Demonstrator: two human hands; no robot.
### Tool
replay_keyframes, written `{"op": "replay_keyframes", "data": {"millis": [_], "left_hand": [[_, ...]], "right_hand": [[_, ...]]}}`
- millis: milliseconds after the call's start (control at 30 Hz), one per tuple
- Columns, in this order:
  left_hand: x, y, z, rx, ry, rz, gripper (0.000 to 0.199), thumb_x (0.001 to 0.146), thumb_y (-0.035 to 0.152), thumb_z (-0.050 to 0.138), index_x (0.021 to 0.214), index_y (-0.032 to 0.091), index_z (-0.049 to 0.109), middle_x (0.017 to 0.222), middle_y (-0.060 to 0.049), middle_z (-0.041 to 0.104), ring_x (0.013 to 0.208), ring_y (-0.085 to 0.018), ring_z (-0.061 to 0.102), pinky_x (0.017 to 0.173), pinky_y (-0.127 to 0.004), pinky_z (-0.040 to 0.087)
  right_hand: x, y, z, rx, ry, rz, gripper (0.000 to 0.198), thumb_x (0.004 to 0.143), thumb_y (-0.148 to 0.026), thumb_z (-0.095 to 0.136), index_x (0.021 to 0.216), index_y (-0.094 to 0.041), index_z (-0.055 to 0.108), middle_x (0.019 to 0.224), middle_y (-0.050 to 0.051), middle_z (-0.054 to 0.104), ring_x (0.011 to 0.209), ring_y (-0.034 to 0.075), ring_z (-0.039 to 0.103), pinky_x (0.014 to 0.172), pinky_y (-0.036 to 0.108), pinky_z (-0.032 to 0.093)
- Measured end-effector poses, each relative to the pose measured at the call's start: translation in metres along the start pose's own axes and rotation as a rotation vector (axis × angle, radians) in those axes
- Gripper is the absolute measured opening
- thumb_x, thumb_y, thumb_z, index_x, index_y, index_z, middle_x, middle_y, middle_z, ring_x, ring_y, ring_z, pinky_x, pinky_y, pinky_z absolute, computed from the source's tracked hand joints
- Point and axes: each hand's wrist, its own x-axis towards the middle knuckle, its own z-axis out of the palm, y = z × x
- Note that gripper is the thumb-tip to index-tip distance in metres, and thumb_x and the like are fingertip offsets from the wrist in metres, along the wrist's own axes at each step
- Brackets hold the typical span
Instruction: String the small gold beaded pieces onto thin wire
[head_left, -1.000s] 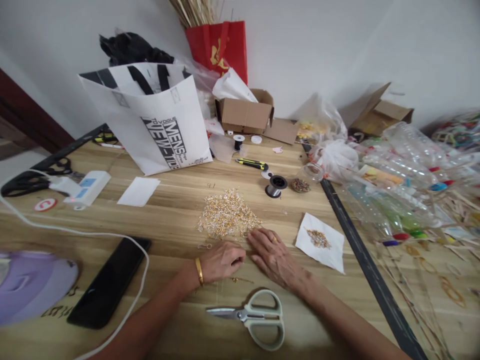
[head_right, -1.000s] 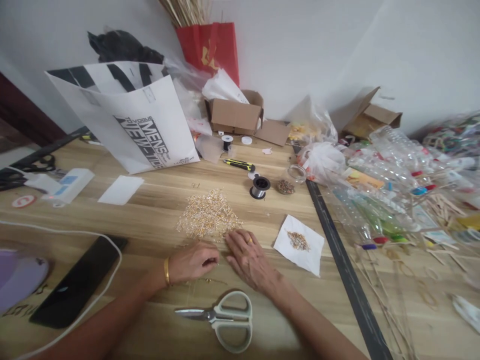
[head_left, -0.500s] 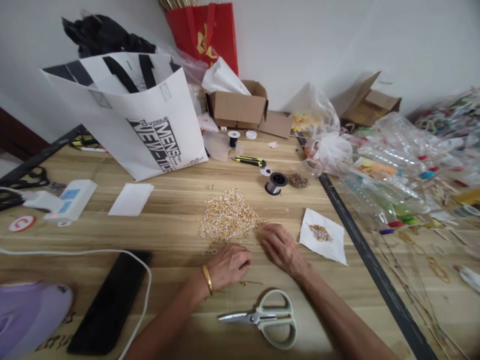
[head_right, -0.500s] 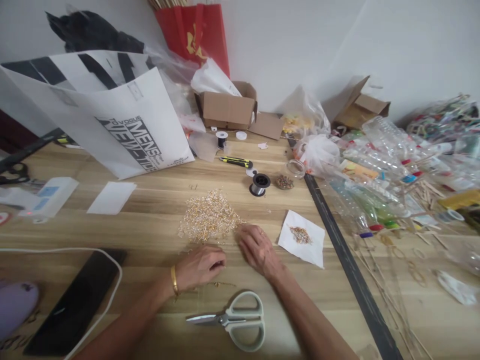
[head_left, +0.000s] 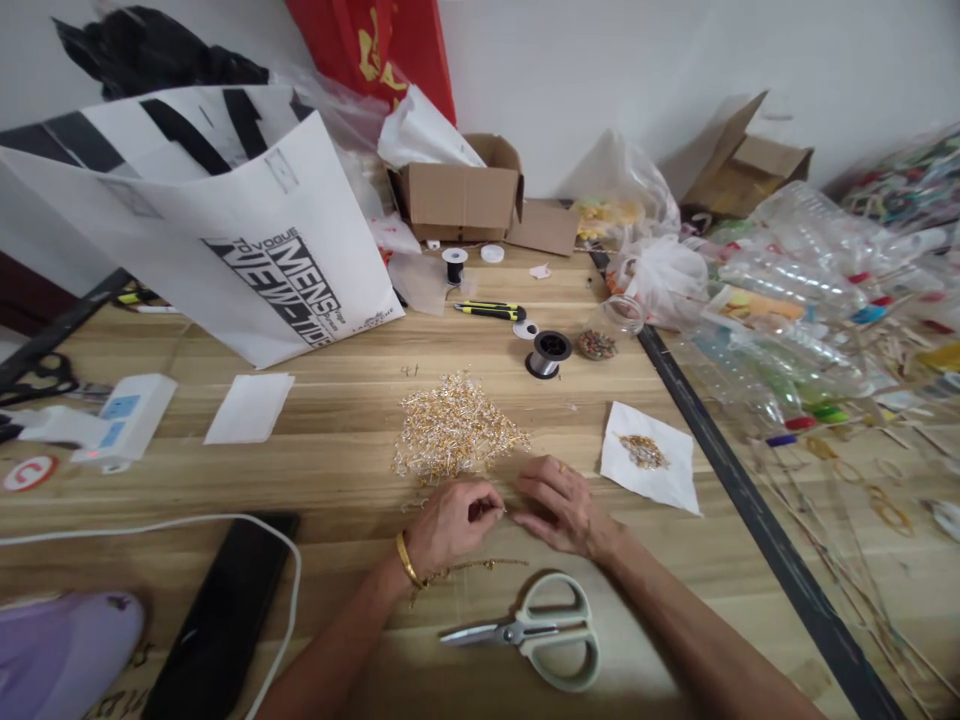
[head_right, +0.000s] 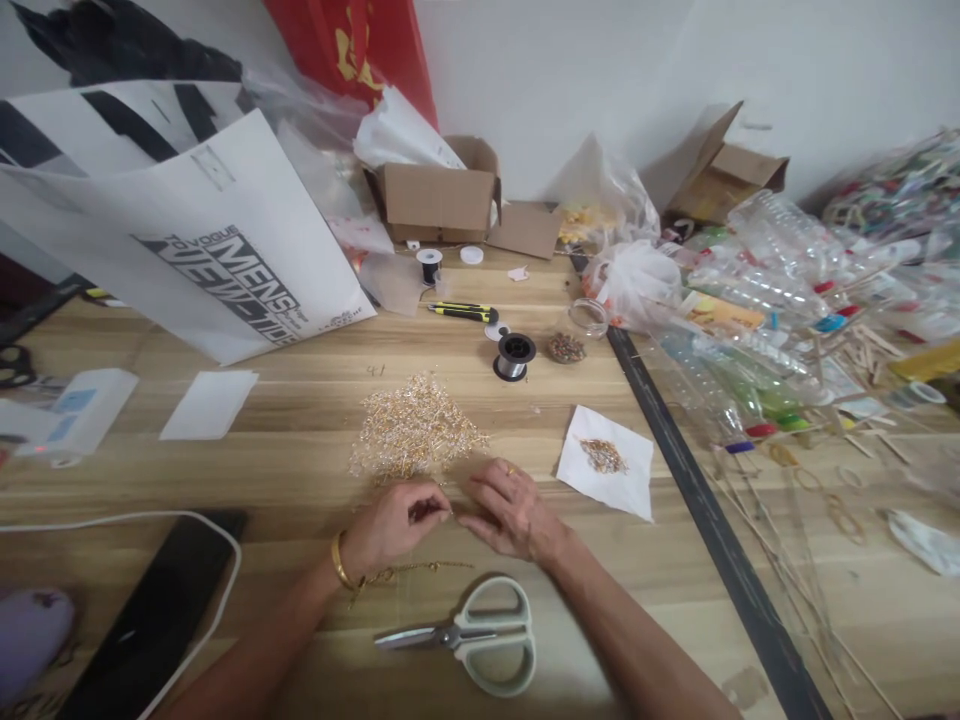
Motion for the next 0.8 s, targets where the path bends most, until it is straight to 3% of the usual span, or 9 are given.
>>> {"op": "replay_keyframes", "data": {"millis": [500,800], "left_hand": [[0.002,-0.006,0.01,-0.107,0.02,-0.045,0.009,0.076,0.017,0.057,0.071,0.014,0.065,0.064,-0.001,0.064,0.059,-0.011,0.054,0.057,-0.02,0.04],[0.002,-0.002,0.011,0.026,0.054,-0.023,0.008,0.074,0.014,0.057,0.071,0.014,0.065,0.065,-0.001,0.064,0.059,-0.011,0.054,0.058,-0.02,0.04]], "right_hand": [[0.001,-0.012,0.006,0.062,-0.039,-0.024,0.012,0.09,-0.02,0.051,0.099,-0.016,0.058,0.086,0.007,0.063,0.081,0.018,0.056,0.073,0.032,0.048],[0.003,-0.015,0.002,0.063,-0.084,-0.034,0.014,0.092,-0.015,0.044,0.098,-0.016,0.056,0.084,0.007,0.062,0.081,0.018,0.055,0.073,0.032,0.048]]}}
